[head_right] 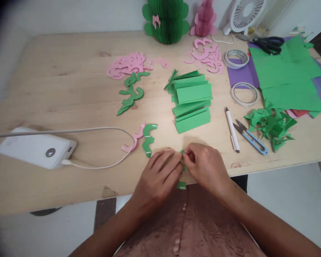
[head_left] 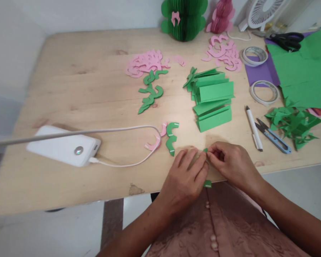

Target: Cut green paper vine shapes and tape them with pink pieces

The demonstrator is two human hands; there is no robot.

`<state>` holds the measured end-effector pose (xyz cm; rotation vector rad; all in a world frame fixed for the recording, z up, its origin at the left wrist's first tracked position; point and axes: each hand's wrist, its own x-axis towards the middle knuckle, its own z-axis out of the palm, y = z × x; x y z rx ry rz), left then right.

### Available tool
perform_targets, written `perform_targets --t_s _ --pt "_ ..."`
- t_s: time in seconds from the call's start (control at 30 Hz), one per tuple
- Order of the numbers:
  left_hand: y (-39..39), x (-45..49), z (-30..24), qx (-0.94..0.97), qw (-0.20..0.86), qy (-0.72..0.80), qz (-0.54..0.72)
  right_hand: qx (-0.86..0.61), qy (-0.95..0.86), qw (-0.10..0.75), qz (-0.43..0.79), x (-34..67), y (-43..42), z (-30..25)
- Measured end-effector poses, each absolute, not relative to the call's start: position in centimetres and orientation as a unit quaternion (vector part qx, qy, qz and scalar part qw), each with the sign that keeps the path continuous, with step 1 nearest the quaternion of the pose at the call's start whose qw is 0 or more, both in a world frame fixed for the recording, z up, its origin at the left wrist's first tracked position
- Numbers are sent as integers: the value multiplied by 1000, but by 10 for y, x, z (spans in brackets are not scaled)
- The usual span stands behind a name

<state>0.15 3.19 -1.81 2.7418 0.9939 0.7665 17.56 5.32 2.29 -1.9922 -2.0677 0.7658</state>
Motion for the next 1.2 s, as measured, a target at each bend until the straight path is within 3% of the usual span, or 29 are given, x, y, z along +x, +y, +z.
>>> perform_targets --t_s 1.2 --pt "32 1 -17 909 58 328 252 -660 -707 99 233 175 52 21"
